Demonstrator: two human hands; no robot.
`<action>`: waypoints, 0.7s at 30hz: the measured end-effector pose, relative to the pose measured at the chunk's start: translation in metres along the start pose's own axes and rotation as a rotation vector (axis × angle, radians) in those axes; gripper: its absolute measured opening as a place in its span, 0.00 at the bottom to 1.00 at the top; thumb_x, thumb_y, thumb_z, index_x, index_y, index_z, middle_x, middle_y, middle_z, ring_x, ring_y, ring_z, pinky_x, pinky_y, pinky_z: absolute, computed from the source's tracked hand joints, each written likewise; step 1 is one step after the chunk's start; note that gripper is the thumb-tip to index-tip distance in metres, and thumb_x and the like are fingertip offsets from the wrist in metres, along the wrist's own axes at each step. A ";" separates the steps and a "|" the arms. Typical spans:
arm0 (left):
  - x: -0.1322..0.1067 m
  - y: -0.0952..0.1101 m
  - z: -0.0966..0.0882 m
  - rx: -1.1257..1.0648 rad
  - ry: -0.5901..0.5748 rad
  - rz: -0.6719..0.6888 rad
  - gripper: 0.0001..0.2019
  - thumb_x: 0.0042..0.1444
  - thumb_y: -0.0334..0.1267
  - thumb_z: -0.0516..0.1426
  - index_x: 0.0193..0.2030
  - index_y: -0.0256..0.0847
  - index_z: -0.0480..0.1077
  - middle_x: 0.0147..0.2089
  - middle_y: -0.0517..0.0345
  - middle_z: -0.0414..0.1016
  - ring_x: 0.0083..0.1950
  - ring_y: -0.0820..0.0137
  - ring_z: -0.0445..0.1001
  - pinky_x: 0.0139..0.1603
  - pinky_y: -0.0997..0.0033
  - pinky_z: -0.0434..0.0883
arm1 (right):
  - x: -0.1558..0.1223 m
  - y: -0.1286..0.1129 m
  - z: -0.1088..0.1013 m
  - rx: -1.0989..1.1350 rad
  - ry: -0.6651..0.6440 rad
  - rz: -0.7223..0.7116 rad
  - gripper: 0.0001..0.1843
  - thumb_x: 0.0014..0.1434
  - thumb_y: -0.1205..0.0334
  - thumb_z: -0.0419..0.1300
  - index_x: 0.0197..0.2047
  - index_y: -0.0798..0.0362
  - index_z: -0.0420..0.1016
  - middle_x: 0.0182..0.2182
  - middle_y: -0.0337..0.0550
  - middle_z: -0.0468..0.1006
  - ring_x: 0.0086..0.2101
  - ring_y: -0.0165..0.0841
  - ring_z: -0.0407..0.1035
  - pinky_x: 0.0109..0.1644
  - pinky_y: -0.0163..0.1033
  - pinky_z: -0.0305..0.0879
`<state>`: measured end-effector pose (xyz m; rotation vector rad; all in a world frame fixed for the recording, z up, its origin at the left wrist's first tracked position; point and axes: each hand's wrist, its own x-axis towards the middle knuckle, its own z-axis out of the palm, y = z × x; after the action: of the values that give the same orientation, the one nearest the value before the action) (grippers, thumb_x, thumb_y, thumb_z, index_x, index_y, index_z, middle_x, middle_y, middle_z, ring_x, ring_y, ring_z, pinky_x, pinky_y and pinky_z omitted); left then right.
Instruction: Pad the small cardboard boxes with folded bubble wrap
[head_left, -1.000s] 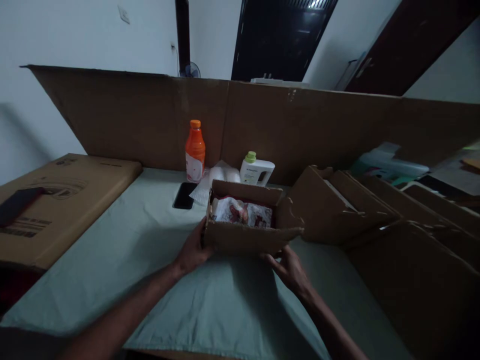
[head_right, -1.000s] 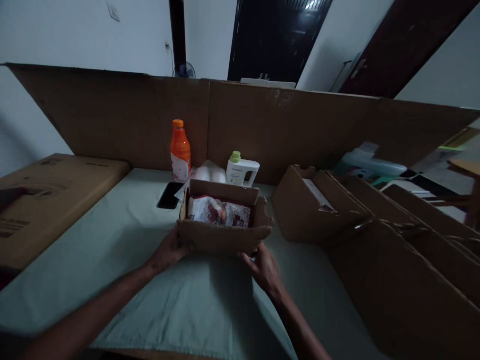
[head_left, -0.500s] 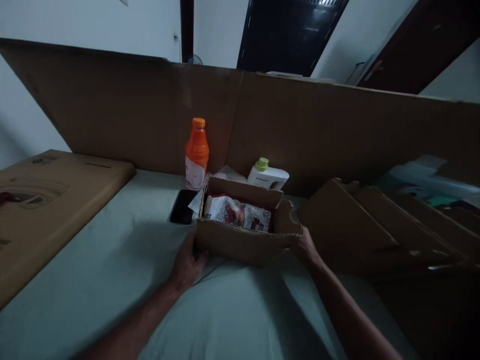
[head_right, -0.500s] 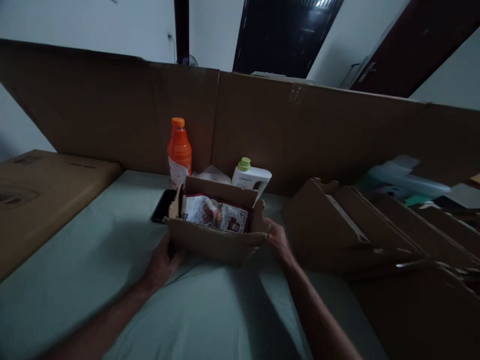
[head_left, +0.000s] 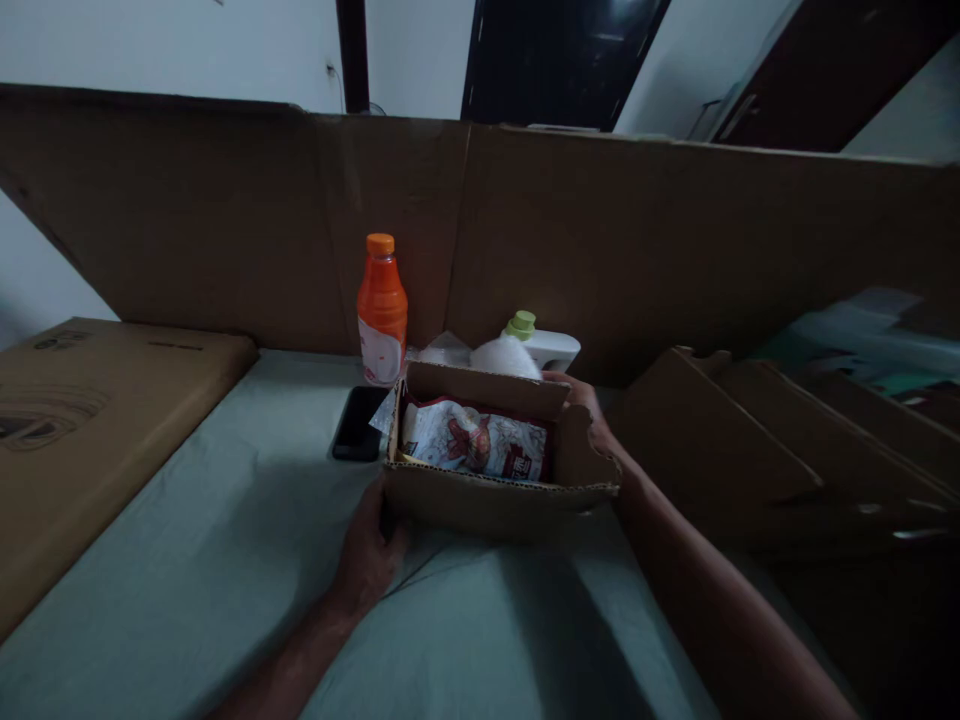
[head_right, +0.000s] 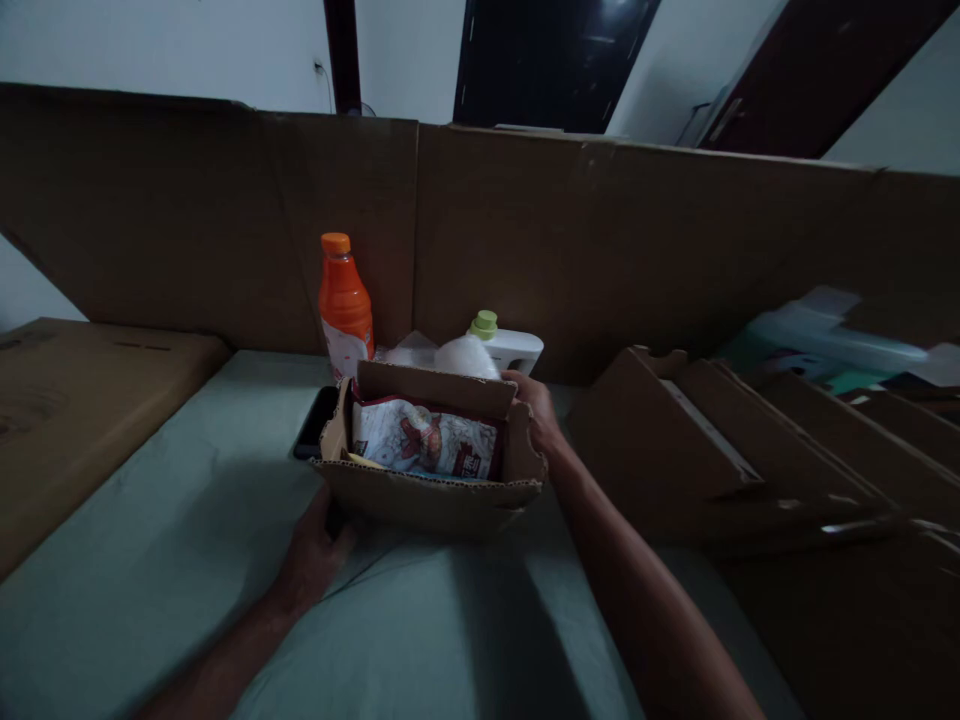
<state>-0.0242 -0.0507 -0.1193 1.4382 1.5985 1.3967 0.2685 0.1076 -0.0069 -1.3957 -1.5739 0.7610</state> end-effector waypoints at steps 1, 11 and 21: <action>0.001 0.001 -0.001 -0.006 -0.004 -0.001 0.28 0.49 0.35 0.57 0.60 0.36 0.66 0.57 0.45 0.75 0.60 0.53 0.72 0.63 0.51 0.68 | -0.008 -0.001 -0.015 -0.008 0.030 0.002 0.31 0.49 0.36 0.63 0.43 0.54 0.81 0.32 0.46 0.81 0.34 0.40 0.74 0.37 0.40 0.70; 0.002 0.008 -0.012 0.015 -0.031 0.045 0.28 0.51 0.41 0.58 0.59 0.37 0.66 0.53 0.47 0.75 0.55 0.55 0.74 0.59 0.54 0.71 | -0.207 0.028 -0.107 -0.383 0.156 0.180 0.25 0.53 0.43 0.62 0.45 0.53 0.80 0.39 0.50 0.82 0.36 0.41 0.74 0.39 0.42 0.69; -0.001 0.014 -0.021 0.101 0.121 0.166 0.17 0.53 0.42 0.58 0.49 0.40 0.73 0.38 0.56 0.74 0.31 0.68 0.72 0.41 0.64 0.74 | -0.169 -0.022 0.000 -0.214 -0.062 -0.047 0.28 0.59 0.47 0.58 0.56 0.56 0.73 0.29 0.43 0.79 0.25 0.33 0.68 0.31 0.38 0.66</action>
<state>-0.0381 -0.0601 -0.1001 1.6035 1.6777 1.5428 0.2568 -0.0614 -0.0234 -1.4941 -1.7726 0.6274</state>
